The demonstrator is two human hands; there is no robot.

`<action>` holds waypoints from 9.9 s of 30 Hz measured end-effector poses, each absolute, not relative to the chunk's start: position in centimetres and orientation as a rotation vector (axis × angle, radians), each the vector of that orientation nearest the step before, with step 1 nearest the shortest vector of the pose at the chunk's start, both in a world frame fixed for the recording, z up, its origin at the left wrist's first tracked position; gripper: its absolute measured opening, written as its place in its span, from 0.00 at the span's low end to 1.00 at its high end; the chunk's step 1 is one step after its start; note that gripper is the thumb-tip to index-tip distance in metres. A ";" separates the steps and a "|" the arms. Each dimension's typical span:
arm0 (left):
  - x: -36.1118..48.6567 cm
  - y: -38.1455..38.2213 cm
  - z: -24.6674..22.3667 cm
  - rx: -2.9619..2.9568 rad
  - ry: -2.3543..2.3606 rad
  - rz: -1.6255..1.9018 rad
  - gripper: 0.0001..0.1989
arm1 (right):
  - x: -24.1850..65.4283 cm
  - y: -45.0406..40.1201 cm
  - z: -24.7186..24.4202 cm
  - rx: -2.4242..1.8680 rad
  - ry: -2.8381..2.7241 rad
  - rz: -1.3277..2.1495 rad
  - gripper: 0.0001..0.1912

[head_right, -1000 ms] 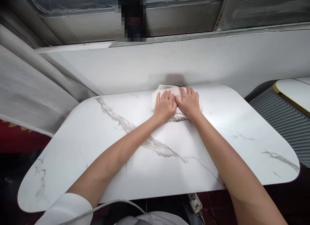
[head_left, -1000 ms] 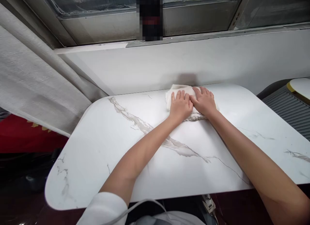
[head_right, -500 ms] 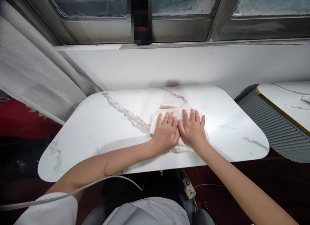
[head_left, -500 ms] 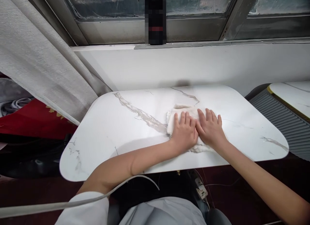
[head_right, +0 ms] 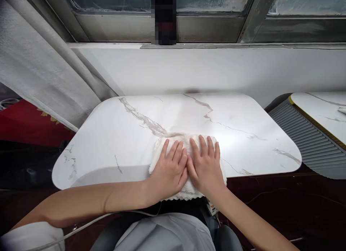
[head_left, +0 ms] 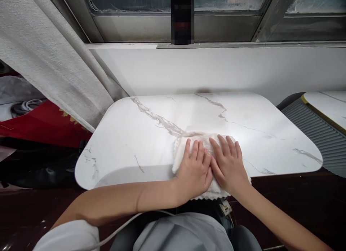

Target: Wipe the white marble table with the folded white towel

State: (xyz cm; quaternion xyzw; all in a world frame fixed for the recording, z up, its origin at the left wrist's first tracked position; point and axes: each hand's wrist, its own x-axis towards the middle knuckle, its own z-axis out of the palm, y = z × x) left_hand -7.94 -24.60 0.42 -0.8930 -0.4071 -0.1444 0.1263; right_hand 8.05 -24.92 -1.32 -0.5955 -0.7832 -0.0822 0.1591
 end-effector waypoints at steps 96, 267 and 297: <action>-17.6 -26.0 0.1 -2.484 -1.465 -0.448 0.22 | -2.4 -23.6 -0.9 -1.607 -2.366 -0.179 0.28; -37.9 -14.0 -0.2 -2.299 -2.249 -0.736 0.23 | -19.8 -10.3 -0.3 -1.123 -2.569 0.221 0.32; -37.8 -25.6 0.5 -2.409 -2.071 -0.354 0.28 | -18.5 -21.3 0.4 -0.969 -2.630 0.274 0.33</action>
